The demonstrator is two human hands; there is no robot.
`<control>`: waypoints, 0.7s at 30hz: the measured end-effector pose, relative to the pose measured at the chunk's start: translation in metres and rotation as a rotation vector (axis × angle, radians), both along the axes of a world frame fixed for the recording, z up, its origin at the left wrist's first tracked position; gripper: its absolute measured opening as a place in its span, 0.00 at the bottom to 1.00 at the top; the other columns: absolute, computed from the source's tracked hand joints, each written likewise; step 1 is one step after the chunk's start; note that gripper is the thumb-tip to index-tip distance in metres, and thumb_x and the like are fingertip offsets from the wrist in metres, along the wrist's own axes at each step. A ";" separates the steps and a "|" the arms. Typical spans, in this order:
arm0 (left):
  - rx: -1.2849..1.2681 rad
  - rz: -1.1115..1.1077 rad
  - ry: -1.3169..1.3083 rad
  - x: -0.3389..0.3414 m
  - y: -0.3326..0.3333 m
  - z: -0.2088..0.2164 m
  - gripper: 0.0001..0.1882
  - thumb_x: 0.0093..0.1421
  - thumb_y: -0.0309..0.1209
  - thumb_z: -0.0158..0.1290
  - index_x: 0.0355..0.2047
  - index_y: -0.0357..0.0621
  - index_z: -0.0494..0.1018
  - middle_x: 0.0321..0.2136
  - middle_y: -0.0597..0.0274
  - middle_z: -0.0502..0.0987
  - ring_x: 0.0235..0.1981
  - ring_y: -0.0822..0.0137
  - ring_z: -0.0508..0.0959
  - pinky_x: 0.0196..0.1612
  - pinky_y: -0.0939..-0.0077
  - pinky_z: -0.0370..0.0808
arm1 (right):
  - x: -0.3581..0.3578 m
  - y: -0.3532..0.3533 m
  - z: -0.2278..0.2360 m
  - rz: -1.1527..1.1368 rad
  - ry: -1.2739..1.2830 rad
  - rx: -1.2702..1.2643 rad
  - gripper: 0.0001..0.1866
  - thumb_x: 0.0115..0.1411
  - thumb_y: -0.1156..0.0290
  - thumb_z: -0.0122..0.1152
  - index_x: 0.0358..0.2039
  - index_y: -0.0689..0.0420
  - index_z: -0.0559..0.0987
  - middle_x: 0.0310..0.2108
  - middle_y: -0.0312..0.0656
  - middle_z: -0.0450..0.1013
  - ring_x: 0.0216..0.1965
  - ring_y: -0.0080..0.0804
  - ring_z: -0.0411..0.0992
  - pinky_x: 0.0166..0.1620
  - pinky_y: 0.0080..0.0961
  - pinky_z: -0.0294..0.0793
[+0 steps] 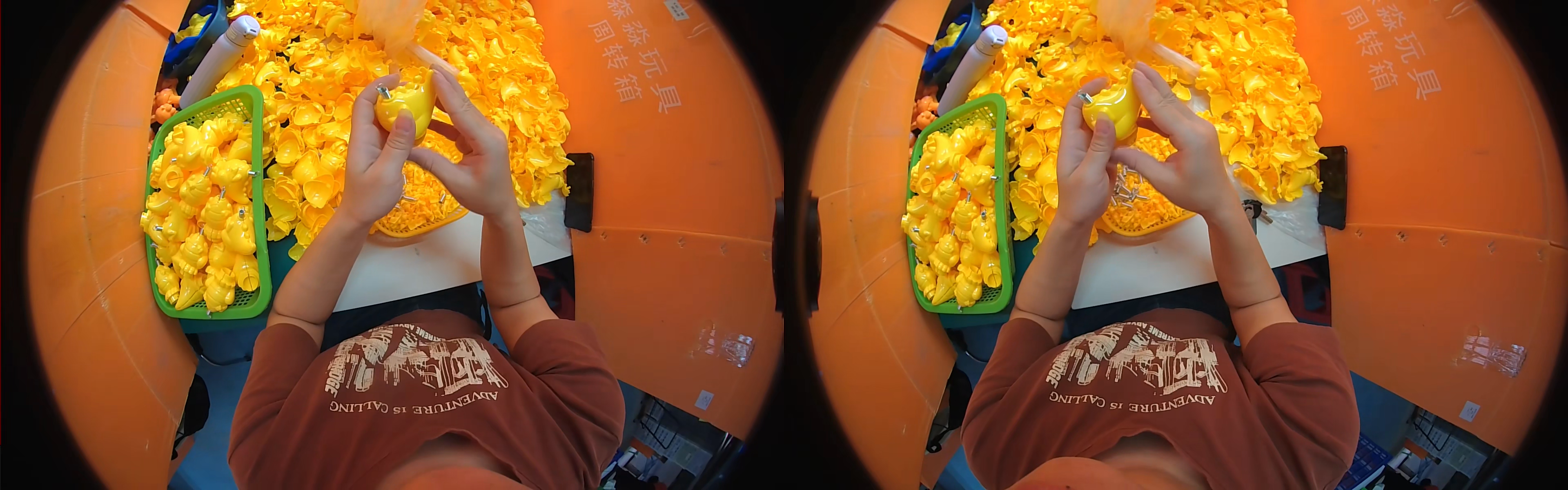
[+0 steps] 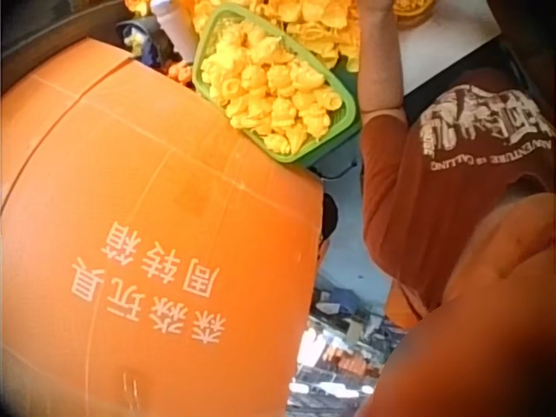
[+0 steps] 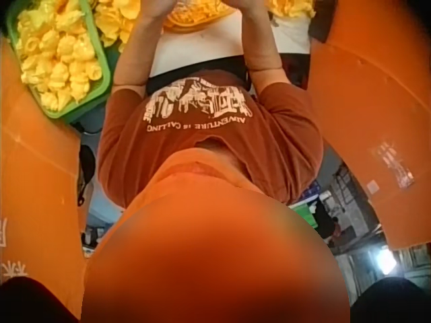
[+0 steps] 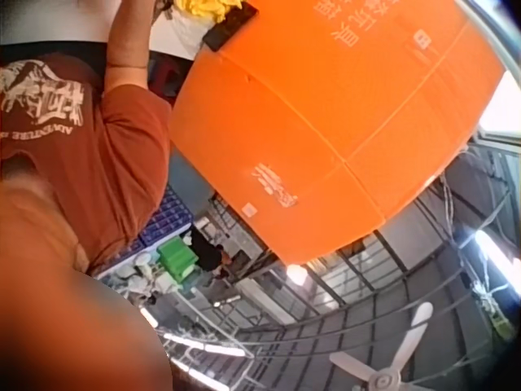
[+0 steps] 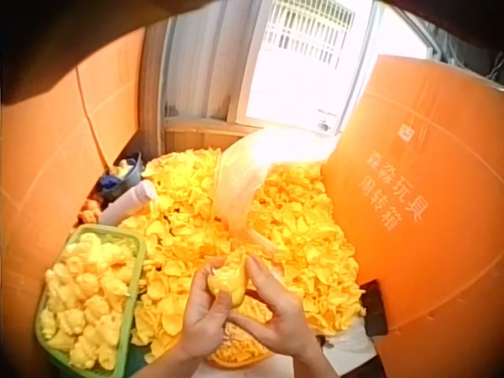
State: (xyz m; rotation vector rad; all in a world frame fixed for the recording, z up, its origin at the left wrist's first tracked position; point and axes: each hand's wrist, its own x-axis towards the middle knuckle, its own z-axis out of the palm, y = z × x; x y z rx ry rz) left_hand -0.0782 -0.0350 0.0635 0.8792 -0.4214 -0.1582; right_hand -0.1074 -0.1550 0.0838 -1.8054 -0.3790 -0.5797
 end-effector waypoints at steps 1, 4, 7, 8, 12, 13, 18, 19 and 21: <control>0.013 -0.009 -0.007 -0.001 0.000 0.000 0.23 0.65 0.33 0.41 0.56 0.40 0.50 0.45 0.56 0.65 0.47 0.72 0.67 0.49 0.79 0.64 | 0.001 -0.002 0.000 0.001 -0.002 -0.001 0.31 0.45 0.76 0.67 0.52 0.62 0.68 0.56 0.54 0.59 0.53 0.40 0.65 0.47 0.29 0.72; -0.056 -0.062 0.035 -0.003 0.002 0.002 0.22 0.66 0.36 0.38 0.57 0.42 0.50 0.47 0.57 0.64 0.48 0.72 0.66 0.50 0.79 0.64 | 0.002 -0.008 -0.002 -0.075 -0.088 -0.277 0.30 0.45 0.76 0.67 0.51 0.62 0.70 0.55 0.53 0.61 0.53 0.40 0.66 0.46 0.27 0.72; -0.188 -0.112 0.111 -0.003 0.002 0.002 0.22 0.66 0.40 0.34 0.57 0.45 0.50 0.47 0.59 0.63 0.48 0.71 0.66 0.50 0.78 0.64 | 0.003 -0.008 -0.002 -0.094 -0.148 -0.336 0.28 0.44 0.75 0.68 0.48 0.60 0.73 0.54 0.54 0.63 0.51 0.42 0.68 0.48 0.27 0.70; -0.238 -0.118 0.139 -0.003 0.003 0.001 0.22 0.67 0.43 0.32 0.57 0.46 0.49 0.48 0.60 0.63 0.48 0.71 0.66 0.51 0.78 0.64 | 0.003 -0.008 -0.002 -0.077 -0.128 -0.332 0.28 0.44 0.74 0.68 0.48 0.60 0.73 0.54 0.54 0.63 0.51 0.43 0.68 0.48 0.27 0.70; -0.188 -0.135 0.123 -0.002 0.003 -0.003 0.24 0.66 0.45 0.29 0.57 0.47 0.49 0.48 0.60 0.63 0.49 0.69 0.66 0.51 0.75 0.64 | 0.005 -0.009 -0.004 -0.077 -0.170 -0.337 0.28 0.44 0.73 0.68 0.49 0.60 0.73 0.55 0.54 0.61 0.52 0.43 0.67 0.48 0.26 0.70; -0.209 -0.144 0.126 -0.003 0.003 -0.004 0.24 0.66 0.46 0.29 0.57 0.47 0.49 0.48 0.59 0.63 0.49 0.69 0.66 0.51 0.75 0.64 | 0.005 -0.009 -0.003 -0.076 -0.171 -0.338 0.28 0.44 0.73 0.68 0.49 0.60 0.73 0.55 0.54 0.61 0.52 0.43 0.67 0.48 0.26 0.70; -0.192 -0.156 0.119 -0.004 0.004 -0.002 0.24 0.66 0.47 0.30 0.57 0.47 0.49 0.49 0.60 0.62 0.50 0.70 0.65 0.52 0.74 0.63 | 0.003 -0.010 -0.002 -0.066 -0.148 -0.364 0.28 0.45 0.73 0.67 0.49 0.58 0.73 0.55 0.54 0.61 0.53 0.44 0.66 0.48 0.26 0.70; -0.207 -0.168 0.116 -0.003 0.004 -0.005 0.25 0.66 0.47 0.29 0.57 0.47 0.49 0.49 0.60 0.62 0.51 0.69 0.65 0.52 0.74 0.62 | 0.004 -0.010 -0.002 -0.065 -0.147 -0.362 0.28 0.45 0.73 0.67 0.49 0.58 0.73 0.55 0.54 0.61 0.53 0.44 0.66 0.48 0.26 0.70; -0.221 -0.180 0.114 -0.002 0.004 -0.006 0.26 0.65 0.48 0.28 0.57 0.46 0.49 0.49 0.60 0.62 0.51 0.69 0.64 0.53 0.74 0.62 | 0.003 -0.010 -0.002 -0.055 -0.128 -0.342 0.28 0.45 0.73 0.67 0.49 0.59 0.72 0.56 0.54 0.60 0.53 0.44 0.66 0.49 0.26 0.69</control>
